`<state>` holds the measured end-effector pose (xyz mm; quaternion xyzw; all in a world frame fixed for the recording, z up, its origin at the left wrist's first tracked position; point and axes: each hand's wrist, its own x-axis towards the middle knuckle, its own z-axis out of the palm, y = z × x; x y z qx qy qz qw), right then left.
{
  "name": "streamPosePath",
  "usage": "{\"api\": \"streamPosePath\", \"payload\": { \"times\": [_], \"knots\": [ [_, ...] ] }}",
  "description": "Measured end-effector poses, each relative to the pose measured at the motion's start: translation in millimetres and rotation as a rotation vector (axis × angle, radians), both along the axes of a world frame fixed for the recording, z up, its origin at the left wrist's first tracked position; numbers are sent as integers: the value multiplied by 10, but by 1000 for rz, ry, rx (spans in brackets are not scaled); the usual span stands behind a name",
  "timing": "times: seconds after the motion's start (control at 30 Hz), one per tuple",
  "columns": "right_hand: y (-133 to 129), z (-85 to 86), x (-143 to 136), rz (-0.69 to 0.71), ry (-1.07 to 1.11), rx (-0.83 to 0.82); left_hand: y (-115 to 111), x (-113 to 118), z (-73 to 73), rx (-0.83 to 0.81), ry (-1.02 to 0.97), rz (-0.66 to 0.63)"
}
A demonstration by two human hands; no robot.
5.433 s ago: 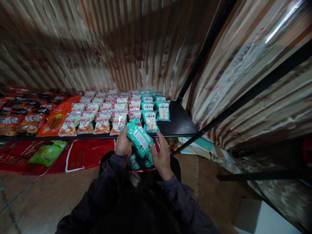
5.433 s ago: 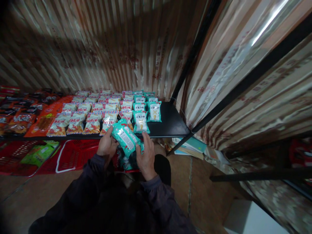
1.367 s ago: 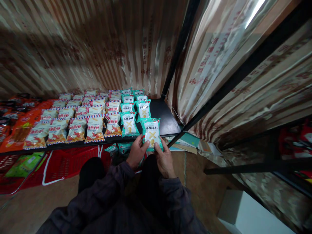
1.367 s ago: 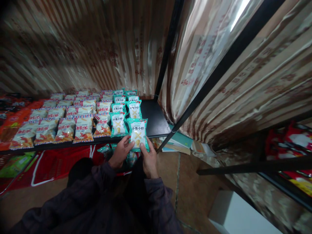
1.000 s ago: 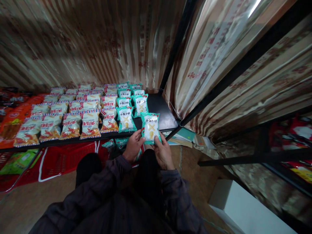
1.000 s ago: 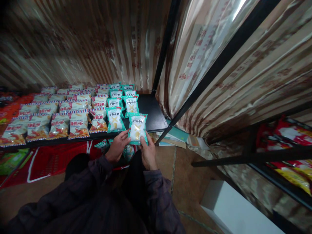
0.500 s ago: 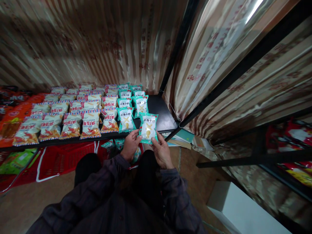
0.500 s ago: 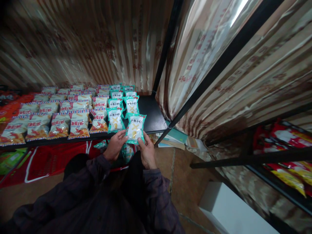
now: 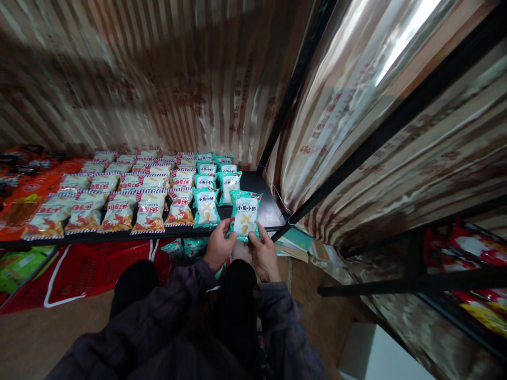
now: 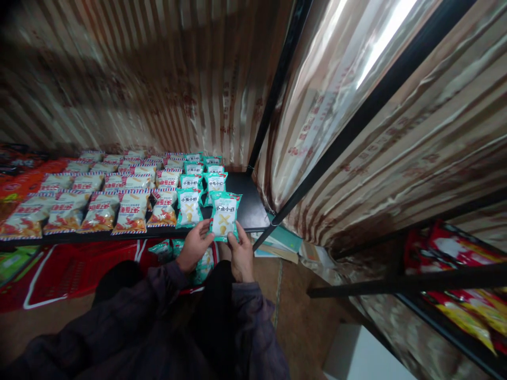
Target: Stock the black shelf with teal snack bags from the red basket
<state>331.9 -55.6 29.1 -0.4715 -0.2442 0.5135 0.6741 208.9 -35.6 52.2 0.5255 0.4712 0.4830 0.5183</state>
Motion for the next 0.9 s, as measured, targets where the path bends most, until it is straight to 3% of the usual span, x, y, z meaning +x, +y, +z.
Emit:
{"api": "streamPosePath", "payload": {
  "times": [0.17, 0.47, 0.73, 0.9],
  "knots": [
    [134, -16, 45, -38, 6, 12, -32, 37, 63, 136, 236, 74],
    [618, -92, 106, 48, -103, 87, 105, 164, 224, 223, 477, 48],
    [912, -198, 155, 63, -436, 103, 323, 187, 133, 175, 558, 44],
    [1017, -343, 217, -12, -729, 106, 385, 199, 85, 142, 559, 41]
  ]
}}
